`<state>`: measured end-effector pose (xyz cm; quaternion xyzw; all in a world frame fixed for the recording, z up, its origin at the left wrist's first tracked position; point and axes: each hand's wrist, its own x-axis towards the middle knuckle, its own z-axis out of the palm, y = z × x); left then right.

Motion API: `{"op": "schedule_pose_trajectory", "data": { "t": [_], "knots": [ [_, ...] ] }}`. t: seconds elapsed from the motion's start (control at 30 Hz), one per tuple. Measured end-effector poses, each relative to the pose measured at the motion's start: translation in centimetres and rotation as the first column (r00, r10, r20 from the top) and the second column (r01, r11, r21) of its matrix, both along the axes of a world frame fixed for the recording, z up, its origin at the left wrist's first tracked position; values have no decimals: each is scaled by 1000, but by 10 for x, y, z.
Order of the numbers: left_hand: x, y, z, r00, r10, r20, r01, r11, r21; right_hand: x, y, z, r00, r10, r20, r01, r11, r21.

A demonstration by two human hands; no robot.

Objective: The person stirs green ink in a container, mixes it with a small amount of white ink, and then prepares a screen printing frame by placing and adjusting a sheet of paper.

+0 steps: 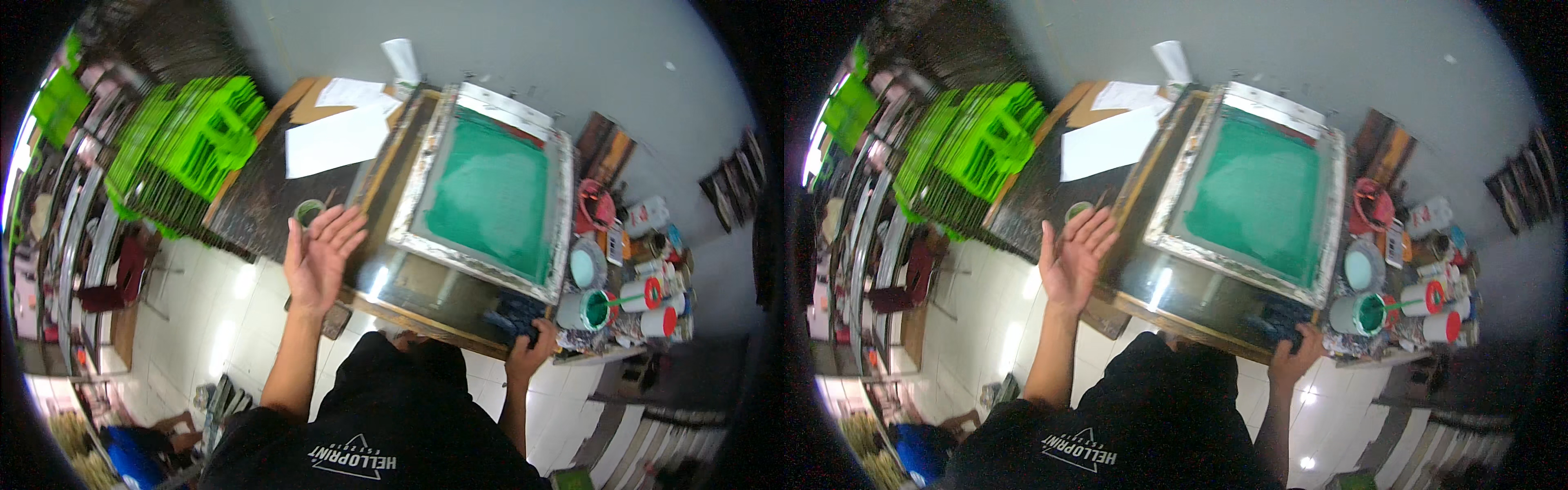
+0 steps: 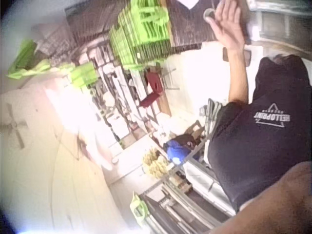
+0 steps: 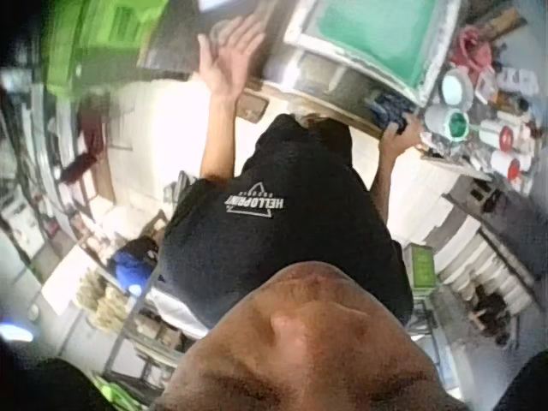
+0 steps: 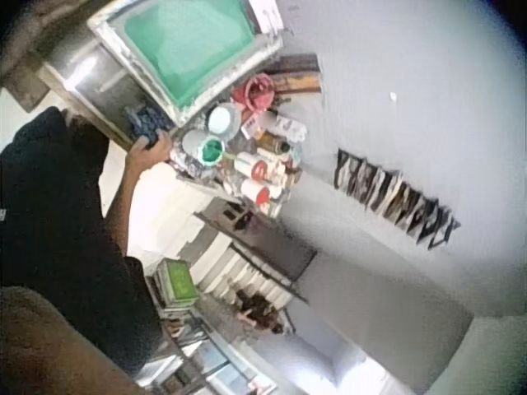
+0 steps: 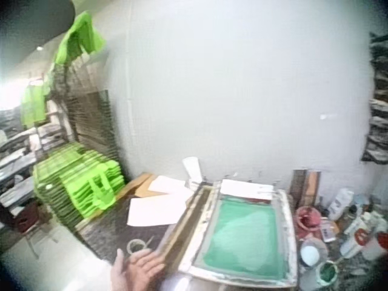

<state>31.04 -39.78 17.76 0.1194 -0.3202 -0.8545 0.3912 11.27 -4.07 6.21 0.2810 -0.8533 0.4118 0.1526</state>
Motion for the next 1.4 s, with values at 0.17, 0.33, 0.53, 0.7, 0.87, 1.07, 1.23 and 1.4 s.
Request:
{"op": "schedule_pose_trajectory", "data": {
  "t": [0.17, 0.33, 0.53, 0.7, 0.87, 1.07, 1.23, 1.4],
  "knots": [
    [10, -4, -16, 985, -14, 174, 18, 1000, -20, 4, -3, 10, 999, -53, 12, 52, 997, 49],
    [-9, 13, 1, 951, -310, 12, 309, 949, 55, 5, -2, 4, 998, -60, -33, 61, 998, 17],
    [-37, 26, 14, 803, -550, -231, 548, 833, -82, 10, -1, 5, 998, -65, 8, 65, 998, -3],
    [-50, 44, 33, 781, -560, -277, 568, 821, -59, 11, -13, 44, 995, 29, -94, -34, 998, -50],
    [-71, 63, 26, 789, -592, -165, 590, 805, -70, 19, -67, 119, 965, 261, -26, -262, 958, -113],
    [-31, 61, 4, 852, -497, 162, 521, 836, -174, 0, -31, 115, 966, 187, 178, -140, 959, -247],
    [-9, 65, -22, 846, -495, 199, 514, 856, -58, 5, 10, 107, 893, 6, 450, -22, 999, 31],
    [-38, 94, -26, 764, -600, 236, 632, 771, -84, 27, -20, 94, 979, 57, 194, -95, 976, 196]
  ]
}}
